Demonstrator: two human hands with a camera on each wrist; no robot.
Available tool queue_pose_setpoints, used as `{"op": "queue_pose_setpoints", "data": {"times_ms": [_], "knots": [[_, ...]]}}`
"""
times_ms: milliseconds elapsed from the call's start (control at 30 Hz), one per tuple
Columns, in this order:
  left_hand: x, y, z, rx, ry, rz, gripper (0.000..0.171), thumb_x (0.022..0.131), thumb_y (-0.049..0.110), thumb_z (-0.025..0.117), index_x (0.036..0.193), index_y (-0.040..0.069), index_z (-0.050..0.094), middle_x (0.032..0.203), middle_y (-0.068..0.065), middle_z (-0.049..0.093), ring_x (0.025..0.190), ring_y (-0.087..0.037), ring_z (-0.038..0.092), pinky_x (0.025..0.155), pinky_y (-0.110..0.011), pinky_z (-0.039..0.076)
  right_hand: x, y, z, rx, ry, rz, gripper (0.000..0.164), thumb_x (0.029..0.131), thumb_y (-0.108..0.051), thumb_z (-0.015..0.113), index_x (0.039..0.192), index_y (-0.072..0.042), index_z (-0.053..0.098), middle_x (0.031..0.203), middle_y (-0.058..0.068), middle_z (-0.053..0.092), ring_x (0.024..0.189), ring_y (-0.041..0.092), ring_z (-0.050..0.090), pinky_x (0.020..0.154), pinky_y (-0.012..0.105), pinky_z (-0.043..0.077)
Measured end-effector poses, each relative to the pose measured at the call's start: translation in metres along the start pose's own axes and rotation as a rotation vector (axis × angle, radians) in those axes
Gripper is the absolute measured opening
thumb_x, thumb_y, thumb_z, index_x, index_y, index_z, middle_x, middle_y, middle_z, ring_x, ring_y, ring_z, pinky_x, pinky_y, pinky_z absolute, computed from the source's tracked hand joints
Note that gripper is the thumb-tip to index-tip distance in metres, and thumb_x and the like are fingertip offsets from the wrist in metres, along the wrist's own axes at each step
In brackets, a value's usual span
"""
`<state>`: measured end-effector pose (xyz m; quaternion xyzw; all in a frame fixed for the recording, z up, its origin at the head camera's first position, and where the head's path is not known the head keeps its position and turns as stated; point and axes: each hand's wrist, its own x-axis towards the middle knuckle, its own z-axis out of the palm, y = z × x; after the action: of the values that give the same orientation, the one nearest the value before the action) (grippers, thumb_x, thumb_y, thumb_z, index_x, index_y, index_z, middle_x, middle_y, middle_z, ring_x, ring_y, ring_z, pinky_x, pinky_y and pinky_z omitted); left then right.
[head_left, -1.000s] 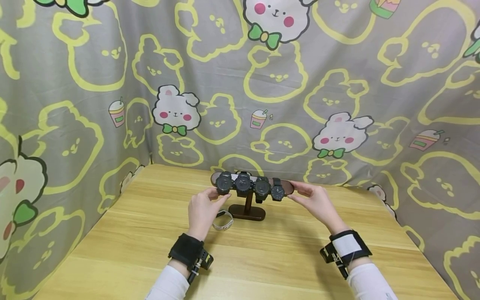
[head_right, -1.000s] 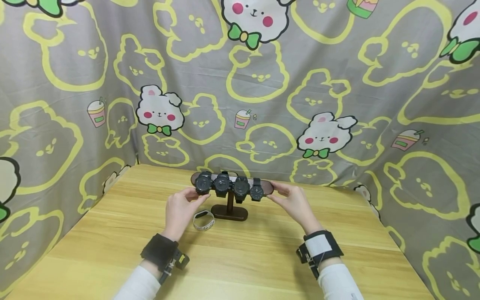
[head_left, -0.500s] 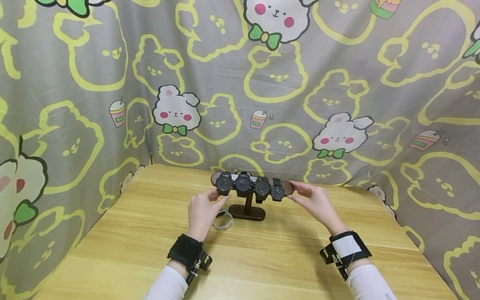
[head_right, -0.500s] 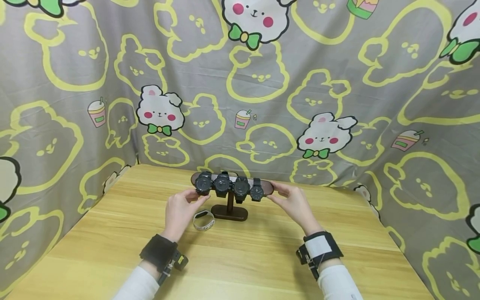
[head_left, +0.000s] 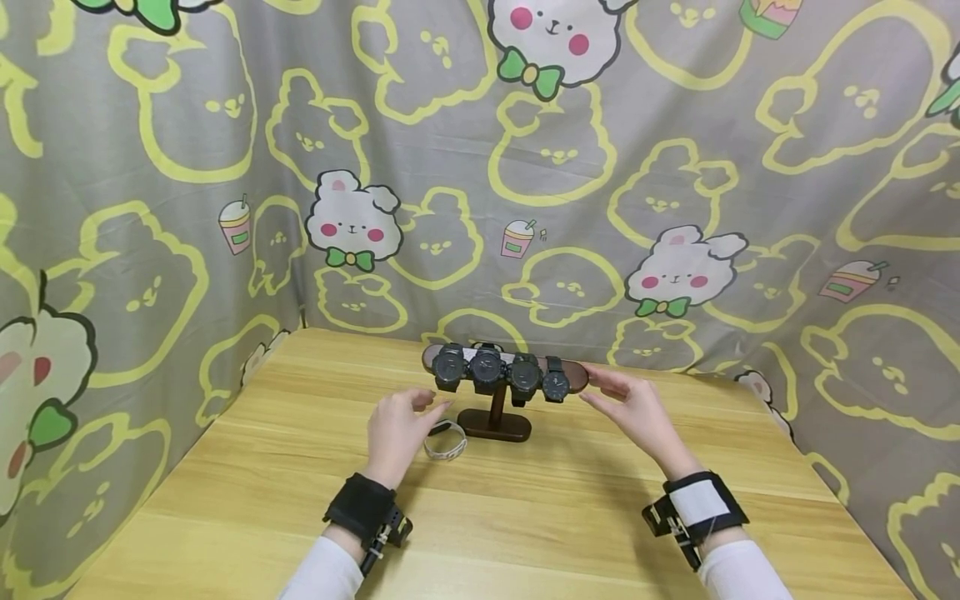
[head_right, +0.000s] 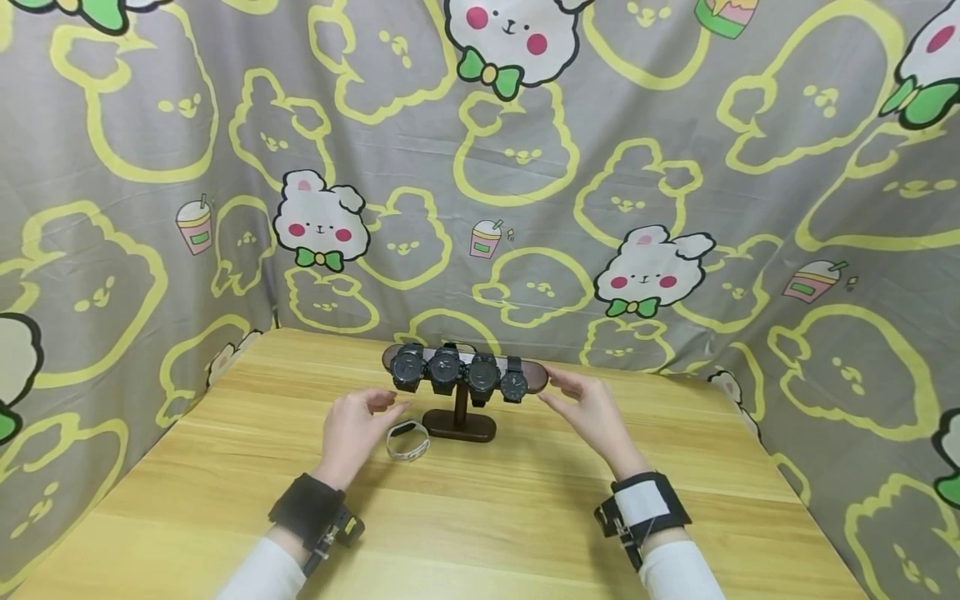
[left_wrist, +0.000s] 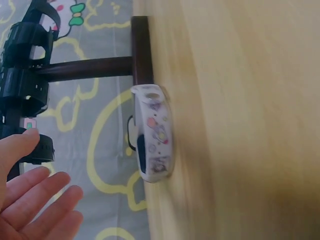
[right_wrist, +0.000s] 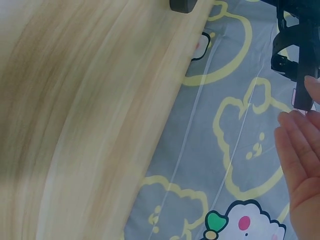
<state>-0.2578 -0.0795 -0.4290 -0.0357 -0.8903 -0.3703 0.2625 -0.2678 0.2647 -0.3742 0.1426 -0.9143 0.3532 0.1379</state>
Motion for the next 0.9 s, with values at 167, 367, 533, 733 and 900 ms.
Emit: {"op": "queue_pose_setpoints", "data": {"times_ms": [167,367,533,733,900], "knots": [[-0.004,-0.007,-0.003,0.04,-0.058,-0.022,0.031,0.084,0.039,0.084,0.097,0.01,0.082,0.089,-0.005,0.082,0.079,-0.024,0.077,0.061,-0.034,0.057,-0.004,0.002,0.0,0.009,0.013,-0.006,0.044,0.094,-0.014,0.074,0.134,0.001,0.065,0.127,0.025,0.071,0.117,0.042,0.07,0.1,0.052,0.057],[-0.01,-0.018,-0.006,0.077,-0.116,-0.046,0.023,0.082,0.033,0.086,0.089,0.012,0.082,0.081,-0.002,0.081,0.073,-0.021,0.075,0.058,-0.03,0.053,-0.01,0.005,0.001,0.01,0.02,-0.017,0.043,0.094,-0.016,0.075,0.133,0.002,0.066,0.127,0.025,0.071,0.116,0.04,0.071,0.099,0.05,0.058],[-0.013,-0.026,-0.008,0.105,-0.171,-0.072,0.02,0.081,0.035,0.086,0.08,0.015,0.081,0.077,0.0,0.079,0.065,-0.014,0.068,0.054,-0.027,0.048,-0.016,0.007,0.003,0.012,-0.003,0.019,0.045,0.094,-0.018,0.075,0.133,0.002,0.065,0.127,0.024,0.072,0.117,0.04,0.071,0.098,0.049,0.059],[-0.013,-0.027,-0.011,0.108,-0.247,-0.121,0.021,0.079,0.034,0.087,0.069,0.017,0.078,0.06,0.004,0.071,0.052,-0.009,0.056,0.049,-0.024,0.039,-0.024,0.01,0.005,0.008,-0.024,0.028,0.044,0.093,-0.013,0.075,0.132,0.005,0.065,0.125,0.025,0.072,0.116,0.042,0.071,0.095,0.047,0.06],[-0.011,-0.027,-0.011,0.124,-0.323,-0.161,0.022,0.08,0.033,0.086,0.069,0.016,0.077,0.049,0.005,0.063,0.044,-0.008,0.053,0.046,-0.024,0.037,-0.029,0.01,0.01,0.009,-0.024,0.01,0.042,0.092,-0.012,0.076,0.13,0.004,0.067,0.123,0.024,0.074,0.113,0.039,0.073,0.096,0.047,0.06]]}}
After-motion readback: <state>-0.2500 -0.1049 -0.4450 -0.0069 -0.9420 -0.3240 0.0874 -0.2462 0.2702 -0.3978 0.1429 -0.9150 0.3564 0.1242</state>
